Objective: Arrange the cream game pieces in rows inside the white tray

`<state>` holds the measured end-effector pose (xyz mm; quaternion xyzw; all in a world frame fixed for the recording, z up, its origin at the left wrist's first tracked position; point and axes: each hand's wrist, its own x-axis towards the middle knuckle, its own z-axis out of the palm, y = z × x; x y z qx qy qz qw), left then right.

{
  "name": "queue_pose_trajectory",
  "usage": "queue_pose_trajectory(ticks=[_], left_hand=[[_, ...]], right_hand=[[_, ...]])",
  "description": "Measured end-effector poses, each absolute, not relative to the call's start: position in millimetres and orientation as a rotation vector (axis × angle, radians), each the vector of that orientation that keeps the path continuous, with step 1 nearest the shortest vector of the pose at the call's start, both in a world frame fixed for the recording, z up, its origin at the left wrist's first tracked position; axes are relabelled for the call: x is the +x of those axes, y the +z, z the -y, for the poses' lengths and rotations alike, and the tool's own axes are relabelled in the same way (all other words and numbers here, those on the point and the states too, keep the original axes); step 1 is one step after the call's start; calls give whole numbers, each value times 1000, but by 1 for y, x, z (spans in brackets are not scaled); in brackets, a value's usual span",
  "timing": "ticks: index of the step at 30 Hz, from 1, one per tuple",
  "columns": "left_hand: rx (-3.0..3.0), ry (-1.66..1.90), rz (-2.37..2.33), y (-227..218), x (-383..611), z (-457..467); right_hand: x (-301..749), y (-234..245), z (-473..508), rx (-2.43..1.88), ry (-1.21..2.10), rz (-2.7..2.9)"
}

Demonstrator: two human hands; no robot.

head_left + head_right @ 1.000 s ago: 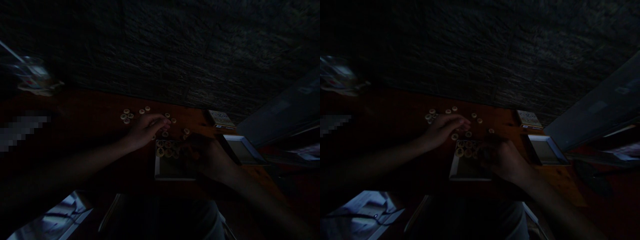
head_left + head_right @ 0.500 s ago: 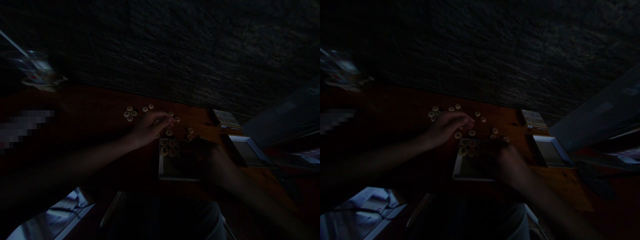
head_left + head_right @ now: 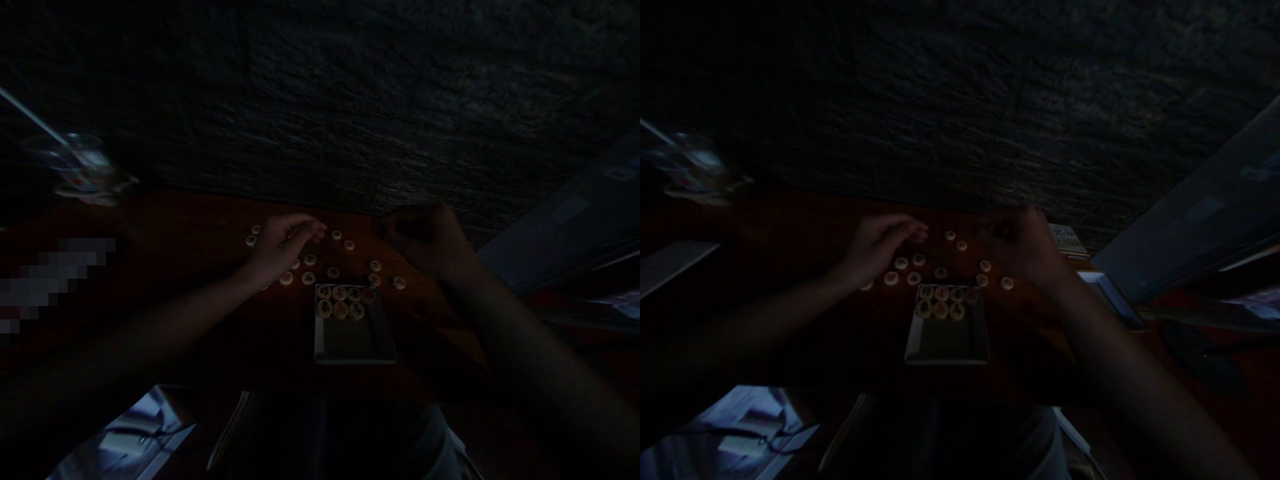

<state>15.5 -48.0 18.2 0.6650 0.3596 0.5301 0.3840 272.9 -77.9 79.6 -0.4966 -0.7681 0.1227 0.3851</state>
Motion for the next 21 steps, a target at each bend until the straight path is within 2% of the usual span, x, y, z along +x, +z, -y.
queue_pose_trajectory(ticks=[5,10,15,21], left_hand=[[1795,1466,-1082,24,-4,26],[1879,1412,-1205,22,-12,14],[1947,1344,-1239,16,-21,0],[2043,1422,-1353,16,-53,-26]], right_hand=[[274,46,27,-1311,218,1651],[296,10,25,-1402,152,1770],[303,5,27,-1393,126,1870],[299,7,29,-1349,82,2000]])
